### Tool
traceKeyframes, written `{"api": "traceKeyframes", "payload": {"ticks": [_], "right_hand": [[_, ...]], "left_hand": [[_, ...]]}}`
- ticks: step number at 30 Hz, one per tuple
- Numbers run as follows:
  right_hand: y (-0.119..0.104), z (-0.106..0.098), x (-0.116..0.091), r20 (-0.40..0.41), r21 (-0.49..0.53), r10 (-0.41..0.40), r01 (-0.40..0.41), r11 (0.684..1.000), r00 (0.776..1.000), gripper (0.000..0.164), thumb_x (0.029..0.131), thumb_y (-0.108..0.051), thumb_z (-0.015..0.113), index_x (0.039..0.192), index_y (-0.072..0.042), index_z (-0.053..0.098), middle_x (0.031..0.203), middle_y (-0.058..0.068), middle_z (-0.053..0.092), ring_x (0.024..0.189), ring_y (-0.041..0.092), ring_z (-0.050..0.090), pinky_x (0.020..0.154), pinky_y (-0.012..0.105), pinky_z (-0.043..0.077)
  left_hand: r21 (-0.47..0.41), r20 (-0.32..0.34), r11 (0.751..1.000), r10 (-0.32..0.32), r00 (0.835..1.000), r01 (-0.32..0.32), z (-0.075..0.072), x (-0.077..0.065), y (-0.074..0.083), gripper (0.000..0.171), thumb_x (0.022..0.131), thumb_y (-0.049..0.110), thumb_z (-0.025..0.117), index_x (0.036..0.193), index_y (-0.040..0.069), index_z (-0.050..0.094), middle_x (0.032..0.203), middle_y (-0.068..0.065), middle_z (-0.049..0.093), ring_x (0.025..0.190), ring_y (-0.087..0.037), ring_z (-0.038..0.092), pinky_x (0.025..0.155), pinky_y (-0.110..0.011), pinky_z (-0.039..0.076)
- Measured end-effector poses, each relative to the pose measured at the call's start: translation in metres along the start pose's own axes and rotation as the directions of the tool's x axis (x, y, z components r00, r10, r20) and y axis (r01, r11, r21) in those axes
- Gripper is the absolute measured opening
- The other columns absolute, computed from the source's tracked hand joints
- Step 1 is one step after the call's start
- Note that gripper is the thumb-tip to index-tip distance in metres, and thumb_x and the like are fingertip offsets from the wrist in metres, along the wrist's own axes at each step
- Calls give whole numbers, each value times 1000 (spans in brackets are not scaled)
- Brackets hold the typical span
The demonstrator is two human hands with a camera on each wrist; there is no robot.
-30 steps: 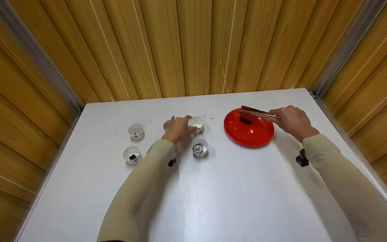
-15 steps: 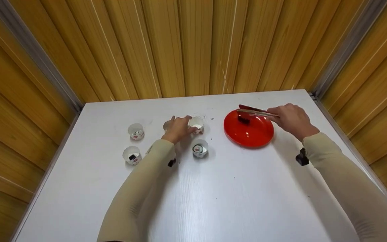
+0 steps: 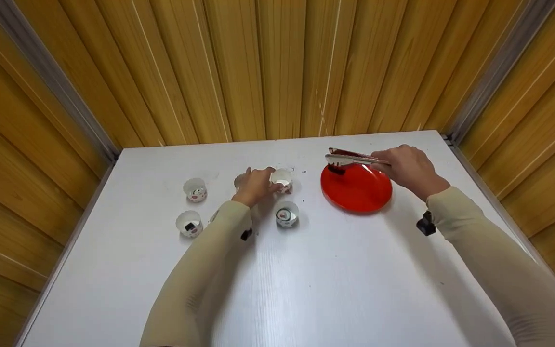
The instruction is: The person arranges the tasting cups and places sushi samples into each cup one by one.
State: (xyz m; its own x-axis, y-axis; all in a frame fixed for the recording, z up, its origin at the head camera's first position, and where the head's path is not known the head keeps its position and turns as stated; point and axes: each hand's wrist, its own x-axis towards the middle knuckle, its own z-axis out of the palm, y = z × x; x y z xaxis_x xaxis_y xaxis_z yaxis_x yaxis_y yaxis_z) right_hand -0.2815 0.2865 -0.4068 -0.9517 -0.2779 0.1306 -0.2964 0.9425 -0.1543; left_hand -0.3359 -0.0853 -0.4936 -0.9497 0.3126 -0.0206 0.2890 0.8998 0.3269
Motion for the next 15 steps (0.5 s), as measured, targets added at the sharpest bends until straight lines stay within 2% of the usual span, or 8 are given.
{"api": "traceKeyframes", "payload": {"ticks": [5, 15], "right_hand": [[-12, -3, 6, -11, 9, -28, 28, 1000, 1000, 35, 95, -21, 76, 129, -12, 73, 107, 14, 77, 83, 30, 63, 65, 37, 53], [-40, -2, 20, 7, 37, -48, 48, 998, 999, 39, 95, -23, 77, 133, -13, 71, 107, 12, 77, 88, 30, 69, 68, 38, 59]], "left_hand": [[-12, -5, 1000, 24, 1000, -24, -1, 1, -1, 55, 99, 39, 69, 142, 7, 59, 107, -11, 77, 113, -27, 69, 123, -51, 20], [-32, 0, 999, 17, 1000, -17, -4, 1, -2, 54, 98, 38, 70, 141, 7, 60, 118, -11, 75, 117, -26, 68, 123, -52, 17]]}}
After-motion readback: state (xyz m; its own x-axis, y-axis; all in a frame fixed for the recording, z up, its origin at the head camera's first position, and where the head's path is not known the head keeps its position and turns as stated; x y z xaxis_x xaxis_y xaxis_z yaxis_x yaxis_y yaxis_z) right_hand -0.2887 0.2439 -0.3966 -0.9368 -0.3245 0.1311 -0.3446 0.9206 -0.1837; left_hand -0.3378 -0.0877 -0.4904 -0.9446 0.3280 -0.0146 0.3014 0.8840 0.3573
